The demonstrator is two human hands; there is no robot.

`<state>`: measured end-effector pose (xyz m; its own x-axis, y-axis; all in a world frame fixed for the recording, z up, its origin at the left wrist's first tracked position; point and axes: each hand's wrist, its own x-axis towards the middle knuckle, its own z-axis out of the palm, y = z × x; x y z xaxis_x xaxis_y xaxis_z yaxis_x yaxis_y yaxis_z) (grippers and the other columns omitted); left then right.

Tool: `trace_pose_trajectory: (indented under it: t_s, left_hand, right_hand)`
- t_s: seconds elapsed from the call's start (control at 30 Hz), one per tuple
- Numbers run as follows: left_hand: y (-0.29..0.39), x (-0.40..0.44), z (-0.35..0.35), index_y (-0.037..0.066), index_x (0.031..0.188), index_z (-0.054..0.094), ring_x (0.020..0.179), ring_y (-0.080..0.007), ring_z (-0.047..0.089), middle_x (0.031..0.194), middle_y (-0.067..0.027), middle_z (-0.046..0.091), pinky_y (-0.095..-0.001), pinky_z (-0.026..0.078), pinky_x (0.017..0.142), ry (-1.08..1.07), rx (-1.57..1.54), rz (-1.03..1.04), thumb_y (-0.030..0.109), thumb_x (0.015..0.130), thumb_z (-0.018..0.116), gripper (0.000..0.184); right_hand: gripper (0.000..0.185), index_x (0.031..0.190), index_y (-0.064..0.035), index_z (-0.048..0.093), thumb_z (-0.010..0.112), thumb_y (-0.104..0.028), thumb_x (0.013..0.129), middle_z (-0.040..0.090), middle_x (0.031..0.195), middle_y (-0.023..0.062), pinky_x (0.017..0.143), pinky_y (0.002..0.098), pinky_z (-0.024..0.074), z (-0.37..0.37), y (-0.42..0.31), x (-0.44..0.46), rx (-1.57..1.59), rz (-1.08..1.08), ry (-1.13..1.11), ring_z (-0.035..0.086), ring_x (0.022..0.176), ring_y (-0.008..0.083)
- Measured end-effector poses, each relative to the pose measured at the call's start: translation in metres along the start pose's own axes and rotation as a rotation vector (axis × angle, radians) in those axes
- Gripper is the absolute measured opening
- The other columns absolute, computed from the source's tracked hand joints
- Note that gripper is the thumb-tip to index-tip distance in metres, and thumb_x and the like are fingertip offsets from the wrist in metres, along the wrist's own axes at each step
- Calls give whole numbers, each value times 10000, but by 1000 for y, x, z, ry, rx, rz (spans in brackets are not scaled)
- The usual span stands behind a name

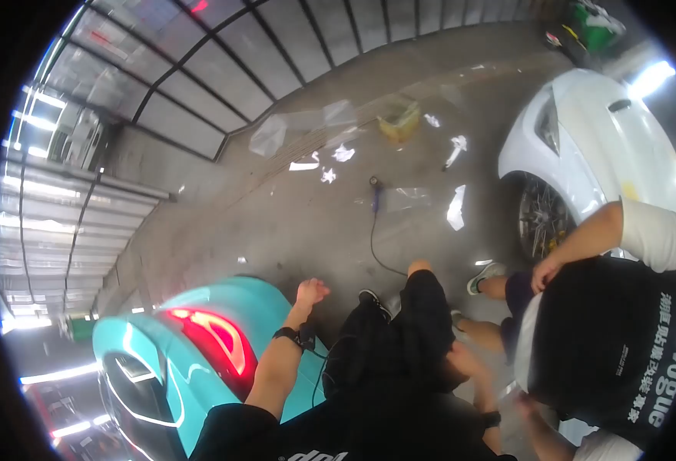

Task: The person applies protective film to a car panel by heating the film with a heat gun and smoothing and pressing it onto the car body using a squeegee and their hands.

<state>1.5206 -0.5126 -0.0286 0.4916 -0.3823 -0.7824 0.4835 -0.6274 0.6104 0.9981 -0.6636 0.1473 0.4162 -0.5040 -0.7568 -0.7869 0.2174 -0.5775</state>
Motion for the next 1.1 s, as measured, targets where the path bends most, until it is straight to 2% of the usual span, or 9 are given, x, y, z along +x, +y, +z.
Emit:
trace_pose_trajectory:
  t_s: [0.1, 0.33, 0.43, 0.5, 0.63, 0.73, 0.9, 0.97, 1.1]
  left_hand:
    - [96, 37, 42, 63, 1164, 602, 930, -220, 702, 997, -109, 731, -357, 528, 767, -18, 133, 26, 177, 991, 452, 255]
    - [162, 161, 124, 88, 1262, 586, 984, -195, 658, 1131, -91, 708, -351, 521, 814, -17, 450, -6, 79, 948, 479, 331]
    - [151, 236, 156, 78, 1217, 589, 968, -193, 659, 1105, -81, 708, -355, 525, 834, -140, 676, -3, 89, 947, 503, 283]
    - [135, 292, 180, 68, 1202, 590, 975, -213, 664, 1107, -96, 707, -364, 525, 852, -151, 712, -63, 101, 943, 528, 269]
    - [78, 415, 189, 28, 1216, 571, 1018, -290, 675, 1121, -160, 698, -405, 517, 902, -113, 1155, -81, 158, 917, 616, 328]
    - [20, 506, 197, 34, 1272, 538, 1065, -362, 658, 1124, -207, 683, -426, 506, 928, -151, 1135, 154, 182, 900, 624, 410]
    - [-98, 664, 154, 28, 1300, 511, 1102, -323, 623, 1057, -158, 678, -421, 479, 967, -101, 839, 290, 198, 865, 716, 510]
    - [-28, 624, 244, 23, 1291, 519, 1086, -251, 600, 1056, -93, 662, -388, 471, 956, 153, 667, -78, 234, 878, 754, 520]
    - [-29, 666, 279, 45, 1219, 555, 997, -179, 604, 1066, -60, 640, -336, 483, 889, 3, 372, -108, 274, 909, 743, 430]
  right_hand:
    - [292, 1091, 20, 640, 545, -225, 965, 725, 983, 127, 720, 353, 540, -12, -29, 68, 440, -245, -165, 679, 887, 256]
    - [598, 1480, -34, 439, 550, -364, 993, 708, 1090, 201, 959, 377, 504, -12, -54, 286, 335, 80, 40, 666, 1094, 320]
    - [826, 1566, -63, 273, 606, -485, 939, 605, 1296, 261, 1039, 417, 456, 26, -85, 348, 415, 384, -55, 599, 1200, 389]
    - [997, 1597, -90, 158, 665, -551, 872, 379, 1505, 301, 1074, 456, 436, 58, -97, 379, 201, 446, 24, 466, 1328, 455]
    - [1022, 1594, -111, 176, 734, -478, 820, 229, 1569, 314, 1089, 505, 425, 96, -124, 414, -20, 556, -88, 355, 1392, 496]
    - [976, 1565, -139, 248, 774, -268, 753, 274, 1554, 291, 1059, 522, 456, 131, -119, 430, -24, 471, 339, 334, 1404, 493]
    - [915, 1542, -130, 290, 747, -231, 756, 323, 1526, 281, 1028, 512, 479, 101, -129, 437, 106, 696, 314, 408, 1353, 490]
    - [876, 1529, -125, 322, 728, -237, 760, 339, 1519, 280, 1003, 512, 494, 84, -129, 442, 85, 704, 370, 461, 1306, 502]
    - [845, 1539, -66, 310, 649, -410, 845, 354, 1505, 296, 1002, 504, 482, 58, -119, 450, -38, 612, 449, 462, 1297, 524]
